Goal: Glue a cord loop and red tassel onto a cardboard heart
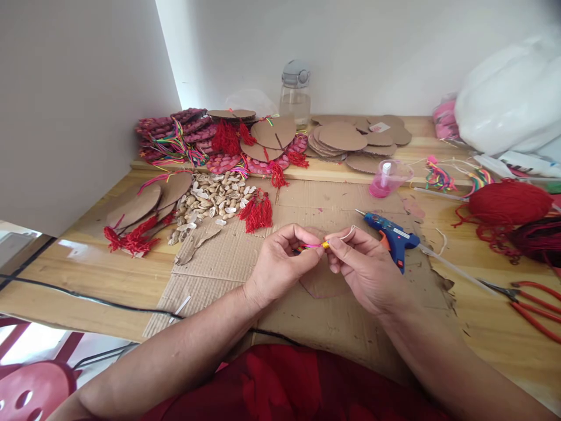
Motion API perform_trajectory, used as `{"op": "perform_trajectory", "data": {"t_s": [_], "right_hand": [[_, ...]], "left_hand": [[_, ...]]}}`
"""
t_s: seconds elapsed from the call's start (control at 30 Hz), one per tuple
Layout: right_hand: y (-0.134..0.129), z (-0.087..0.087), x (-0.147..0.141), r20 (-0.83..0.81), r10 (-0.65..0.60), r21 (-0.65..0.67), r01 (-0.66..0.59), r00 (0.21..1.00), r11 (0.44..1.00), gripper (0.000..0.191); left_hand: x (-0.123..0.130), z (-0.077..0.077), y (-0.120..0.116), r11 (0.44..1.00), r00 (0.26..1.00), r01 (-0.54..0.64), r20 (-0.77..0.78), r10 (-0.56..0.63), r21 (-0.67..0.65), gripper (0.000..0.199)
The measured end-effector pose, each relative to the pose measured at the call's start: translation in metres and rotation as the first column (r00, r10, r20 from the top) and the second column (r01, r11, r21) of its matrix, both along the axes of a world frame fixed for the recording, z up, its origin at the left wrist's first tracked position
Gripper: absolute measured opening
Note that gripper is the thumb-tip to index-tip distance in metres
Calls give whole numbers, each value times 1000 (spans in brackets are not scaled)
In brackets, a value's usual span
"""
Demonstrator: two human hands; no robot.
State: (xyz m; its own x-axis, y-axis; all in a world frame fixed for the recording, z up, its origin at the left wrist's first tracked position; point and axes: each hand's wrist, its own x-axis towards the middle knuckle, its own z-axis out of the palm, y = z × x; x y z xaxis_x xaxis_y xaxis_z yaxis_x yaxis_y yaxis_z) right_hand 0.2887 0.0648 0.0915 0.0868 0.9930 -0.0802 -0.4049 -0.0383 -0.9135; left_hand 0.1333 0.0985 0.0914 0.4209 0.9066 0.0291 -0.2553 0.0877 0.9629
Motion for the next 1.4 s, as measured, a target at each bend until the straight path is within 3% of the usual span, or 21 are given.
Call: {"op": "perform_trajectory", "data": {"t_s": [0.5,0.73,0.97,1.2,1.4], "right_hand": [[-1,-4,1,98,-70,107,59,993,992,11],[-1,-3,2,86,-75,76,69,993,995,14],[-3,-5,3,227,-124,128,96,966,987,14],[-8,11,-6,413,-208,237,116,886,965,20],[-9,9,-7,398,-207,239,117,893,964,19]], "left_hand": [[2,-3,2,996,996,6,87,2,-92,17],[3,-3,2,993,996,12,88,-2,-116,18],[3,-5,3,992,992,37,127,-22,-118,18],[5,-7,-1,973,993,-31,102,56,-231,21],[6,-6,-4,968,992,-64,91,88,-244,19]]}}
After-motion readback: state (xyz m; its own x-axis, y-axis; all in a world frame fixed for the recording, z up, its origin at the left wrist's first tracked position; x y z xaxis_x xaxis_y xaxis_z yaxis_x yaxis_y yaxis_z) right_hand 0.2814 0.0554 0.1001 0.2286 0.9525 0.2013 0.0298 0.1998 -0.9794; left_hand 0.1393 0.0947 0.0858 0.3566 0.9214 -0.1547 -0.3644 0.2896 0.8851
